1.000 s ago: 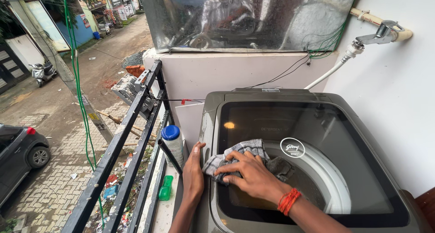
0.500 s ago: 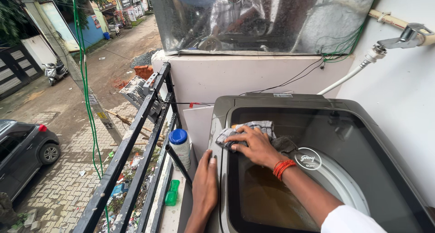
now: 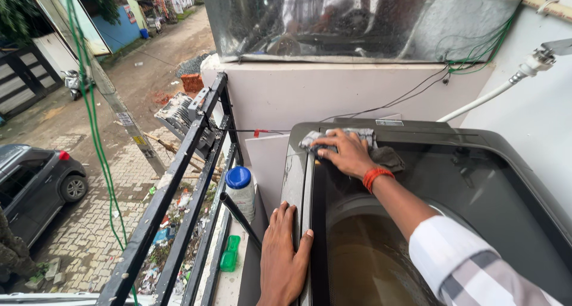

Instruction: The person wipes the exterior lid and control panel of a washing machine by hand using a cloth.

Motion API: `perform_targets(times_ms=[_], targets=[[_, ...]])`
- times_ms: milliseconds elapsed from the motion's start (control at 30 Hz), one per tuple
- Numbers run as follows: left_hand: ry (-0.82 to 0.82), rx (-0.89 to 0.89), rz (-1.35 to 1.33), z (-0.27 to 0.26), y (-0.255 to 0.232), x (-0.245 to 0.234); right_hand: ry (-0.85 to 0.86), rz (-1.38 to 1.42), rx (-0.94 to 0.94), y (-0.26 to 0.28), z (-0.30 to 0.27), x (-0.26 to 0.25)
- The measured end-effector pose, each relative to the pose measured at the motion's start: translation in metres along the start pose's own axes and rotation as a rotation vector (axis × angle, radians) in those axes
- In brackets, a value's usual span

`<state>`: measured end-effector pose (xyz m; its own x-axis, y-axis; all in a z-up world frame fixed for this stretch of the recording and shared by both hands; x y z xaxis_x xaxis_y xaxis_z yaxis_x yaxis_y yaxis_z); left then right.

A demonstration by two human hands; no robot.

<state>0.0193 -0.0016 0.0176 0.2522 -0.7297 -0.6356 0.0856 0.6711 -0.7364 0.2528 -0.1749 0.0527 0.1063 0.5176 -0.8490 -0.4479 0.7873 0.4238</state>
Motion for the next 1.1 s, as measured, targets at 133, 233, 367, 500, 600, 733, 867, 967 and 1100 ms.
perform_targets(times_ms=[133,233,367,500,600,733,867,967,1100], targets=[[0.007,-0.002,-0.008,0.001,-0.004,-0.002,-0.023,-0.028,0.078,-0.002,0.019,0.001],[0.024,-0.021,-0.014,0.003,-0.006,-0.003,-0.027,-0.091,0.160,0.005,0.026,0.006],[0.044,-0.074,-0.029,0.004,-0.003,0.000,-0.068,-0.135,0.138,0.015,0.025,0.011],[-0.075,-0.009,-0.074,0.004,0.000,-0.003,0.001,-0.132,0.062,0.040,0.010,0.021],[-0.218,0.099,-0.047,-0.001,-0.001,-0.008,0.055,-0.144,-0.005,0.067,-0.011,0.030],[-0.375,0.204,-0.002,-0.010,-0.007,-0.018,0.093,-0.138,-0.082,0.096,-0.047,0.025],[-0.503,0.321,-0.035,-0.026,-0.012,-0.028,0.116,-0.089,-0.170,0.124,-0.091,0.020],[-0.582,0.362,-0.089,-0.042,-0.013,-0.039,0.134,-0.035,-0.252,0.142,-0.128,0.015],[-0.594,0.333,-0.166,-0.060,-0.014,-0.049,0.205,0.012,-0.288,0.159,-0.178,0.013]])
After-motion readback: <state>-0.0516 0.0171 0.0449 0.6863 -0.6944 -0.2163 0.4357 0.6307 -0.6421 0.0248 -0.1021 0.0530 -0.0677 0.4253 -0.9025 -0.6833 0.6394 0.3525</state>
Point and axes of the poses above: each hand's wrist, its own z-axis towards the middle knuckle, its own x-axis out of the palm, y = z × x, the point moved 4 cm from there along z, towards the middle knuckle, and after that the axes turned 2 degrees about z, right-handed, at the moved point
